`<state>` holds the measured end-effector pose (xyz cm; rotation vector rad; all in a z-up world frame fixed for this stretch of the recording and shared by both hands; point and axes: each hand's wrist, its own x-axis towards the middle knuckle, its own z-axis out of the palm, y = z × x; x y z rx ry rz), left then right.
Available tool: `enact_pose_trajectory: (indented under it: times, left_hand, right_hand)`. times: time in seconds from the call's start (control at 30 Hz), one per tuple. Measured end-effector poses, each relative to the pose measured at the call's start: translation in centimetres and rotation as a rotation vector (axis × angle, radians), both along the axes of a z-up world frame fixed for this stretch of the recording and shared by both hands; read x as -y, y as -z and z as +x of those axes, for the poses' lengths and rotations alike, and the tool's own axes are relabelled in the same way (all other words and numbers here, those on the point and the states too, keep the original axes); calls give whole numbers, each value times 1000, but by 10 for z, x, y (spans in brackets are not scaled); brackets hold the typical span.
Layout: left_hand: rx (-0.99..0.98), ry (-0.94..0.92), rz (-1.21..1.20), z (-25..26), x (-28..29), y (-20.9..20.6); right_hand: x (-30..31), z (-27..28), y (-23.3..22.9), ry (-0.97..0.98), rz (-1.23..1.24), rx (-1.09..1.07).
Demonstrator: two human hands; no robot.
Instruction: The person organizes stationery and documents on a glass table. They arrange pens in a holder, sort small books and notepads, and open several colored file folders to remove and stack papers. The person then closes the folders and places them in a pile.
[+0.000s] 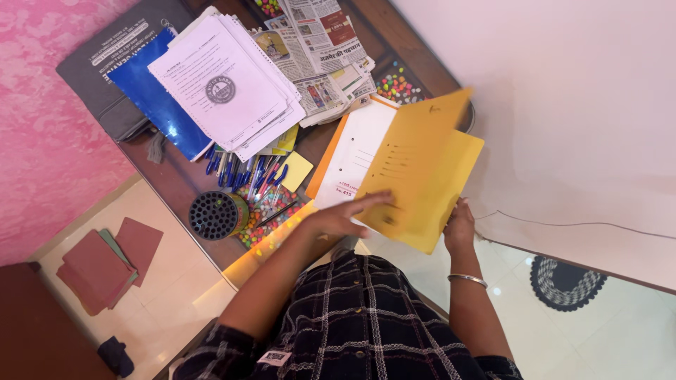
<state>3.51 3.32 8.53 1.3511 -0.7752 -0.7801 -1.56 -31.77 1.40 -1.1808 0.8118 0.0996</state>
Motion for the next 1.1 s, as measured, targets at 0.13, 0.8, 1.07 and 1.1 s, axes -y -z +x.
enact_pose_trajectory:
  times: [0.13,0.8,1.07,1.1]
  left_hand:
    - [-32,-140,480,-8,36,56]
    - [-306,-787,842,56,-23,106]
    - [-299,-839,678,48,-21,127]
    - [-259,-860,707,46,-21,131]
  right_hand:
    - [-4,2,3,25,200,70]
    - [-33,-1,45,-253,-107,-68]
    - [-24,3,57,-234,-111,-6]
    - [-20,6,62,-212,-141,54]
